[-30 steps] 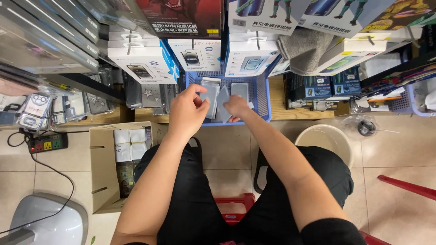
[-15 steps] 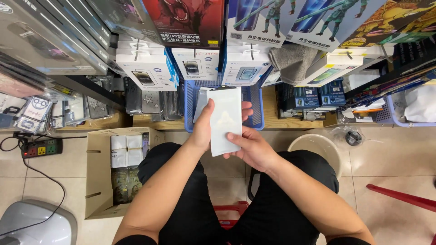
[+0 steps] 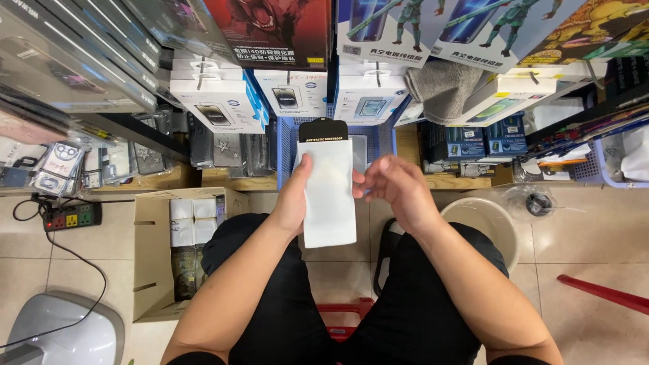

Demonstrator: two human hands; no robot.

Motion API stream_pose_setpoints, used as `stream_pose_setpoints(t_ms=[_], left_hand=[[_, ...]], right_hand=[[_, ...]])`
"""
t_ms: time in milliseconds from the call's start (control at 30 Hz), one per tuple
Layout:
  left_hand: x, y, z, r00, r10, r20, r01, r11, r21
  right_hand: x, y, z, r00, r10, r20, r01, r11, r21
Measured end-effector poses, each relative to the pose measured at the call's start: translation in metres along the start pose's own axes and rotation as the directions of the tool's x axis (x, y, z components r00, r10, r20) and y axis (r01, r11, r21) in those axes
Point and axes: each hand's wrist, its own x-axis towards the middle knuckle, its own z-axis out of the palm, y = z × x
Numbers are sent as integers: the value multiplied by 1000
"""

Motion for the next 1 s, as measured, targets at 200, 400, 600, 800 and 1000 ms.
stream_pose_setpoints(t_ms=[200, 400, 600, 800, 1000], left_hand=[[-16, -43, 23, 930, -226, 290, 314, 899, -307], [-24, -58, 28, 848, -263, 459, 378, 909, -177], [-31, -59, 27, 792, -383, 475, 467, 882, -67], [-15, -49, 45, 948, -241, 210, 314, 823, -473], [-10, -68, 20, 980, -155, 122, 196, 795, -574]], right_hand=[[-3, -20, 25, 919, -134, 372, 25, 959, 282], [17, -17, -7, 974, -163, 159, 80, 897, 434], [30, -56, -24, 981, -142, -129, 192, 780, 595], [17, -32, 5, 999, -12, -38, 27, 906, 423], [9, -9, 35, 995, -7, 104, -5, 994, 108]])
